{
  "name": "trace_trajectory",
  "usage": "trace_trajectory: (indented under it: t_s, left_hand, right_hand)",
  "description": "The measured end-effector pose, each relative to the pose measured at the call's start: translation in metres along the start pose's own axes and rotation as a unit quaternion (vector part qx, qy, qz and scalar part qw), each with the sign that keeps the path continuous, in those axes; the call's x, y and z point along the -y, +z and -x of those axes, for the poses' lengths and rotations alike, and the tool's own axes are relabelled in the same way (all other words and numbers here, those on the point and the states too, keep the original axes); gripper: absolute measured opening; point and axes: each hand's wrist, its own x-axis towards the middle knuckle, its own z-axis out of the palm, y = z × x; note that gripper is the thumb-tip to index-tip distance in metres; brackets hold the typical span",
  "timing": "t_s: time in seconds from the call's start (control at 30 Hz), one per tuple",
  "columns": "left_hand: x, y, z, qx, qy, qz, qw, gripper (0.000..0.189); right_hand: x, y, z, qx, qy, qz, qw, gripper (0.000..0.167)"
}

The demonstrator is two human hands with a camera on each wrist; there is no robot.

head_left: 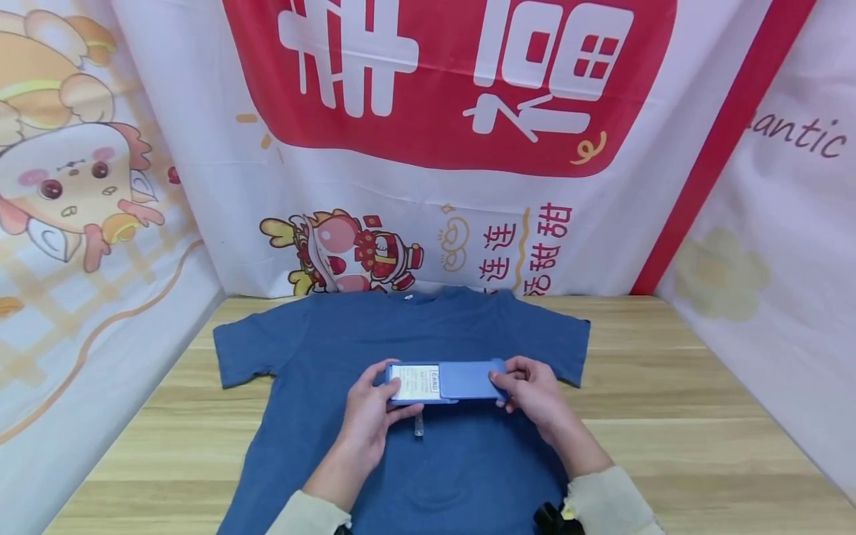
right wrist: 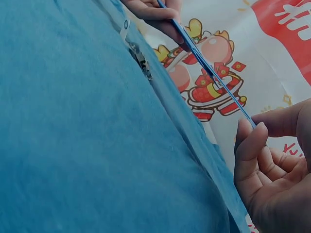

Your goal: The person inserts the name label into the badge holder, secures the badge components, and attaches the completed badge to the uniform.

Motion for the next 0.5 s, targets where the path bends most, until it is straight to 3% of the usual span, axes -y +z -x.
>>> trace_trajectory:
  t_s: [0.5]
  left_hand:
    - [-0.0001, 0.0017, 0.0010, -0.007, 0.005, 0.001, 1.0000, 0.047]
  right_hand:
    - [-0.0025, -0.0046, -0.0007, 0.002, 0.002, -0.010, 1.0000, 0.017]
